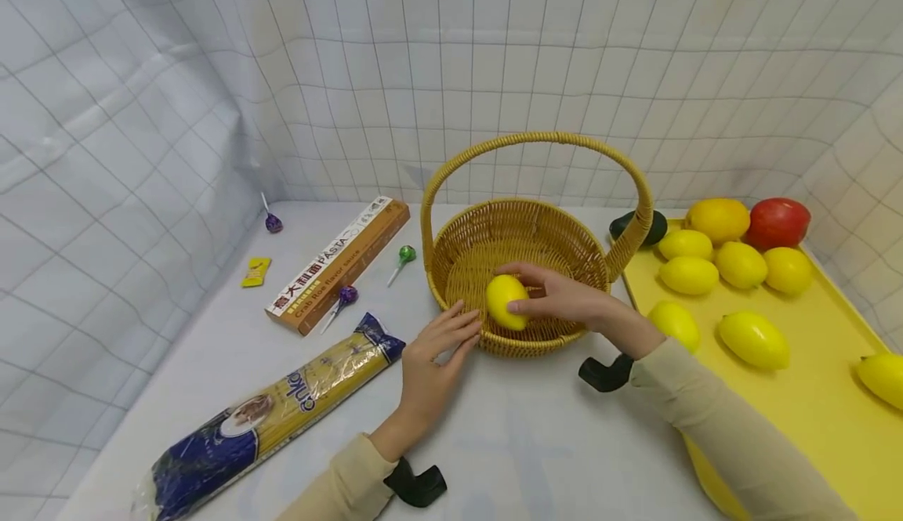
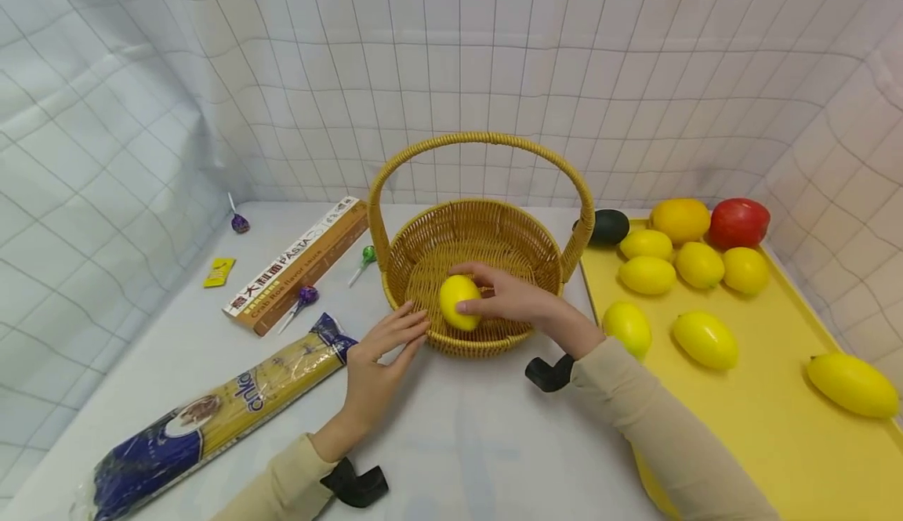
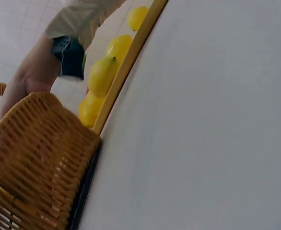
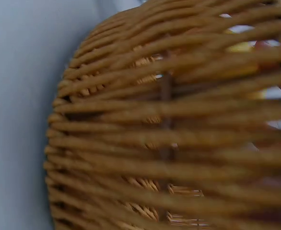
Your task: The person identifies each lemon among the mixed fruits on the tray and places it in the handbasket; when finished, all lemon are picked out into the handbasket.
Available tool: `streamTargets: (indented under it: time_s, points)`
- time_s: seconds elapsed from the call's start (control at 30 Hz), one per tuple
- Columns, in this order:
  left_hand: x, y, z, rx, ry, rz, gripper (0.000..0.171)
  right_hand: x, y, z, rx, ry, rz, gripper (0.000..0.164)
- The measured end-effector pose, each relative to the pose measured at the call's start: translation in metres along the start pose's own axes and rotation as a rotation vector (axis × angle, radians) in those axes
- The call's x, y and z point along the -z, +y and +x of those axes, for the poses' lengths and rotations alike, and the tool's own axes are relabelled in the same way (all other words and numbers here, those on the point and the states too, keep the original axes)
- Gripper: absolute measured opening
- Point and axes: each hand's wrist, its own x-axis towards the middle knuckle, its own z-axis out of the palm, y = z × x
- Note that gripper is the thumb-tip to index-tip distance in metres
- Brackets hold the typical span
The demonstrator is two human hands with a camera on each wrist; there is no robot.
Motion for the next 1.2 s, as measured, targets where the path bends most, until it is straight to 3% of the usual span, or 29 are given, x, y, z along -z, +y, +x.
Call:
streamTargets:
  time_s: [0.17, 0.37, 0.43, 0.6, 0.73, 0.83, 0.93, 1.03, 1.2]
  points:
    - [-0.005, 0.012, -0.004, 0.089, 0.048, -0.014, 0.026, -0.01, 0.001, 0.01, -0.012, -0.063, -0.065, 0.058]
    - [0.001, 0.035, 0.003, 0.187, 0.038, -0.06, 0.029, -0.018, -0.001, 0.019, 0.039, -0.133, -0.105, 0.052]
    - [0.001, 0.037, 0.004, 0.216, 0.038, -0.082, 0.03, -0.021, -0.002, 0.022, 0.058, -0.11, -0.133, 0.05]
    - [0.0, 0.038, 0.004, 0.219, 0.04, -0.105, 0.029, -0.018, -0.011, 0.013, 0.174, 0.056, -0.203, 0.048]
    - [-0.001, 0.039, 0.005, 0.226, 0.038, -0.099, 0.029, 0.006, -0.021, -0.025, 0.255, 0.105, -0.204, 0.044]
    - [-0.002, 0.04, 0.005, 0.244, 0.048, -0.094, 0.028, 0.027, -0.02, -0.068, 0.24, 0.122, -0.214, 0.04]
    - [-0.002, 0.041, 0.006, 0.257, 0.067, -0.096, 0.025, 0.047, -0.009, -0.114, 0.192, 0.167, -0.202, 0.04]
    - [-0.004, 0.041, 0.006, 0.263, 0.085, -0.11, 0.023, 0.065, 0.012, -0.15, 0.142, 0.277, -0.199, 0.04]
    - [-0.009, 0.039, 0.006, 0.275, 0.102, -0.135, 0.02, 0.078, 0.055, -0.177, -0.032, 0.448, -0.234, 0.039]
